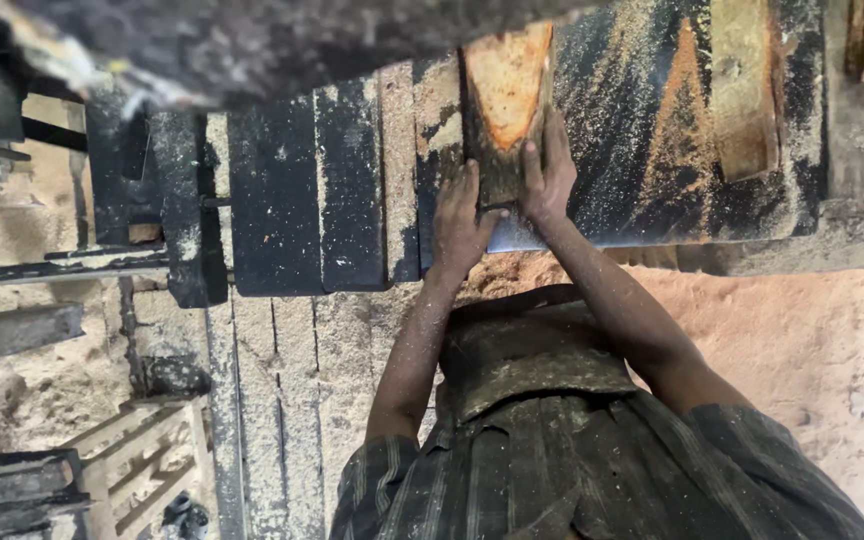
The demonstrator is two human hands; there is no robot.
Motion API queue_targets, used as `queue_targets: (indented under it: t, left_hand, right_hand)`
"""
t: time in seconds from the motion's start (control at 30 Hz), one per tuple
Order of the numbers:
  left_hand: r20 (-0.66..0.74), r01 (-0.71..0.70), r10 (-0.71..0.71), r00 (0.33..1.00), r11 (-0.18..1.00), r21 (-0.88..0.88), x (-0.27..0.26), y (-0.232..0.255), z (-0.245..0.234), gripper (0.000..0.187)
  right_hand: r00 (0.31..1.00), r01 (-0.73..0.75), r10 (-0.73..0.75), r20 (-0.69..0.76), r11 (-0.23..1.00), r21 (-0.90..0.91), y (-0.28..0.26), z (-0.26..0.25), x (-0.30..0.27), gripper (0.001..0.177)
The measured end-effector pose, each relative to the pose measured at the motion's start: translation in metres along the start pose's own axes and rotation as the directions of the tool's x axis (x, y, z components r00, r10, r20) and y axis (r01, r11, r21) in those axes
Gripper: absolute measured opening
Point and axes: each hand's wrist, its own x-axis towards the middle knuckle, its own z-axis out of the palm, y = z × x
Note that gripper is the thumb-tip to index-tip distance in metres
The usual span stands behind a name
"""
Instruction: The person cuts wooden planks and blocks into shaped pieces by feeding them through a vertical band saw, turning them to cut different edges and applying liquid to the saw blade.
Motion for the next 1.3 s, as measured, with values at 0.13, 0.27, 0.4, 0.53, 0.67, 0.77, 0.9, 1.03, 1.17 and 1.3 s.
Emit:
queue_targets:
  t: [0.13, 0.27, 0.4, 0.53, 0.67, 0.77, 0.9, 1.03, 1.17, 1.3]
  left_hand:
    - [0.014, 0.034, -0.035, 0.999, 0.998, 0.051, 0.000, 0.002, 0.001, 0.103]
    - [-0.002, 0.056, -0.056, 0.998, 0.997, 0.055, -0.001, 0.007, -0.001, 0.101]
    - [0.025, 0.046, -0.047, 0.999, 0.999, 0.025, 0.000, 0.010, -0.007, 0.100]
    - [0.075, 0.166, -0.171, 0.982, 0.983, 0.078, 0.003, 0.020, -0.013, 0.093]
    - [0.075, 0.126, -0.136, 0.988, 0.984, 0.124, 0.003, 0.022, -0.015, 0.098]
    - [0.077, 0.148, -0.159, 0.984, 0.980, 0.134, 0.006, 0.019, -0.011, 0.098]
    - [0.079, 0.219, -0.225, 0.971, 0.973, 0.079, -0.003, 0.025, -0.012, 0.095]
    - [-0.053, 0.076, -0.076, 0.996, 0.997, 0.000, -0.003, 0.036, -0.021, 0.083]
    - [0.139, 0.328, -0.303, 0.943, 0.771, -0.545, -0.082, 0.109, -0.011, 0.072]
    - [0.500, 0.515, -0.243, 0.831, 0.674, -0.529, -0.189, 0.199, 0.001, 0.081]
  right_hand:
    - [0.999, 0.044, -0.045, -0.017, 0.997, -0.068, 0.015, 0.015, 0.023, 0.076]
    - [0.995, -0.099, 0.099, 0.029, 0.995, 0.003, 0.010, 0.020, 0.049, 0.076]
    - [0.995, -0.098, 0.099, 0.024, 0.995, -0.029, 0.015, 0.033, 0.073, 0.068]
    - [0.997, 0.023, -0.019, 0.069, 0.998, -0.055, 0.018, 0.039, 0.114, 0.067]
    - [0.894, 0.052, 0.159, 0.419, 0.892, -0.449, 0.024, -0.045, 0.164, 0.089]
    - [0.894, -0.191, 0.423, 0.147, 0.658, -0.728, 0.066, -0.172, 0.180, 0.082]
    - [0.902, -0.290, 0.398, 0.165, 0.844, -0.451, 0.106, -0.252, 0.117, 0.073]
    - [0.707, -0.589, 0.591, 0.389, 0.796, -0.138, 0.119, -0.257, 0.050, 0.046]
    - [0.803, -0.499, 0.407, 0.435, 0.061, 0.864, 0.129, -0.223, -0.139, 0.054]
    - [0.662, -0.684, 0.279, 0.696, -0.155, 0.712, 0.113, -0.228, -0.289, 0.056]
